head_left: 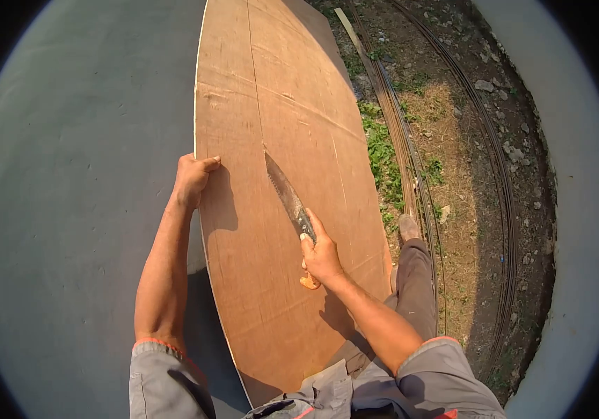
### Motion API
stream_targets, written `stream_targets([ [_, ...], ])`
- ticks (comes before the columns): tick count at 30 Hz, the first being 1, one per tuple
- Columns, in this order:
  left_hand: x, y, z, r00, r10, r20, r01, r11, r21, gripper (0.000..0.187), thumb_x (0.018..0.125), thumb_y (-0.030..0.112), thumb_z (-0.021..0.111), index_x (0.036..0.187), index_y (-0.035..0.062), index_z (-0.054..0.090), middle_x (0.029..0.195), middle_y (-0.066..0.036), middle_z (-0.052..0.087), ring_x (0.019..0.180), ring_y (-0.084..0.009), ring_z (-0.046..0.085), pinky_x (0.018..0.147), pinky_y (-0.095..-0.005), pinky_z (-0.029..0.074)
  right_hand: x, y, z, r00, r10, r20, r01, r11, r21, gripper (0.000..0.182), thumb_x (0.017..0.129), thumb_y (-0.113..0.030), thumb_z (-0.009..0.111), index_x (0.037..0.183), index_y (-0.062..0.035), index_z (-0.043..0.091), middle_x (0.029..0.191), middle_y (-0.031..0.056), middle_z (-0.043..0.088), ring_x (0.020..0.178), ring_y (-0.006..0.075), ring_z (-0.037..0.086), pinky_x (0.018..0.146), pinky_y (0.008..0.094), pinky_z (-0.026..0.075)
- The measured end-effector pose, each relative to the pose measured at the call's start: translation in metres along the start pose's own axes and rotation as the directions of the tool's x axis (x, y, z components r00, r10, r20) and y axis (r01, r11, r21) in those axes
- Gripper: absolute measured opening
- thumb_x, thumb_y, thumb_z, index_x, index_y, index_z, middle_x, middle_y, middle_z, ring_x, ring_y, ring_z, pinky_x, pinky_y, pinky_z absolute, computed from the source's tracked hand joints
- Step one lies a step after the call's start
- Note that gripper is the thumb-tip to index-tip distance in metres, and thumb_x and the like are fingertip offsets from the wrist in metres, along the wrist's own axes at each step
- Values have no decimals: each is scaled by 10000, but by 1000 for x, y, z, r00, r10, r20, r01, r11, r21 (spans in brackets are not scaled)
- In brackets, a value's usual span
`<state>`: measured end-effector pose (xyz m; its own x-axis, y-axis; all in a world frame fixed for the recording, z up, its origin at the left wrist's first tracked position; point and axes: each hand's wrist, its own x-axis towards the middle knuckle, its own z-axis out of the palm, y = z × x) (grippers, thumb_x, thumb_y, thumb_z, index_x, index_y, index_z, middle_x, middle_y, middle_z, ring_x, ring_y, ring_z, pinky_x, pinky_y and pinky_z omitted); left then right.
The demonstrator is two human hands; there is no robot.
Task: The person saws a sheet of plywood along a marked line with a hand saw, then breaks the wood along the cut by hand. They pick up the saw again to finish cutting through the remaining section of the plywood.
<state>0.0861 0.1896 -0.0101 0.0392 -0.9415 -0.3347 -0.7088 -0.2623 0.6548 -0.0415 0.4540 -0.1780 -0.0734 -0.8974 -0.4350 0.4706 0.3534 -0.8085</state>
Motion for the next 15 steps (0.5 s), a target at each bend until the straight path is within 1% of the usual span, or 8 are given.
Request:
stream_targets([
  [2,0,-5,2,999,-34,27,34,999,-2,221,919,91,695,1063,-76,686,950,-163,718,773,-240,705,678,-413,591,-8,28,9,977,-207,-42,203,975,-88,641,1017,-38,511,1621,-119,313,711,-5,534,521,73,531,481,298,476],
  [3,-1,-4,2,999,-44,27,44,999,-2,222,919,91,695,1066,-75,688,953,-162,719,780,-240,706,684,-414,591,-44,31,-5,978,-208,-27,205,975,-88,648,1014,-28,506,1625,-107,305,715,-7,540,527,64,526,485,281,464],
  [5,0,0,1,1000,-19,25,19,1000,6,231,923,94,688,1073,-82,686,958,-163,722,799,-244,712,696,-422,591,-108,54,-31,942,-317,-114,303,945,-121,648,1014,-20,495,1627,-91,299,726,-11,542,526,55,505,486,261,449],
  [8,-3,1,6,1000,-15,-9,16,1000,25,247,921,91,693,1088,-90,686,970,-170,726,803,-246,713,702,-426,590,-102,45,-23,953,-287,-94,278,955,-100,644,1016,-10,478,1629,-76,293,739,-14,542,525,50,496,486,249,446],
  [9,-2,7,10,1000,-2,-3,2,1000,27,247,921,91,693,1088,-90,686,970,-170,726,803,-246,713,702,-426,590,-69,45,-11,954,-286,-93,278,956,-89,629,1025,-28,482,1625,-93,303,743,-9,537,518,62,502,477,263,458],
  [11,-5,-1,9,1000,28,-11,-28,1000,-7,272,924,95,695,1109,-104,682,983,-181,729,810,-257,717,711,-438,592,4,24,10,985,-167,-50,168,986,15,618,1034,-51,491,1622,-114,311,733,-2,531,511,73,507,464,281,464],
  [14,-6,4,6,998,-49,36,50,998,-32,296,922,88,695,1140,-112,677,999,-190,729,840,-267,721,741,-433,590,15,28,24,981,-184,-58,184,983,-15,628,1038,-68,501,1626,-132,293,735,5,531,513,80,515,463,289,467],
  [15,-8,-3,4,998,-66,22,67,997,-48,296,922,88,695,1140,-112,677,999,-190,729,840,-267,721,741,-433,590,-17,36,18,981,-188,-51,185,981,-54,646,1038,-63,495,1636,-123,259,746,5,534,518,79,513,472,279,476],
])
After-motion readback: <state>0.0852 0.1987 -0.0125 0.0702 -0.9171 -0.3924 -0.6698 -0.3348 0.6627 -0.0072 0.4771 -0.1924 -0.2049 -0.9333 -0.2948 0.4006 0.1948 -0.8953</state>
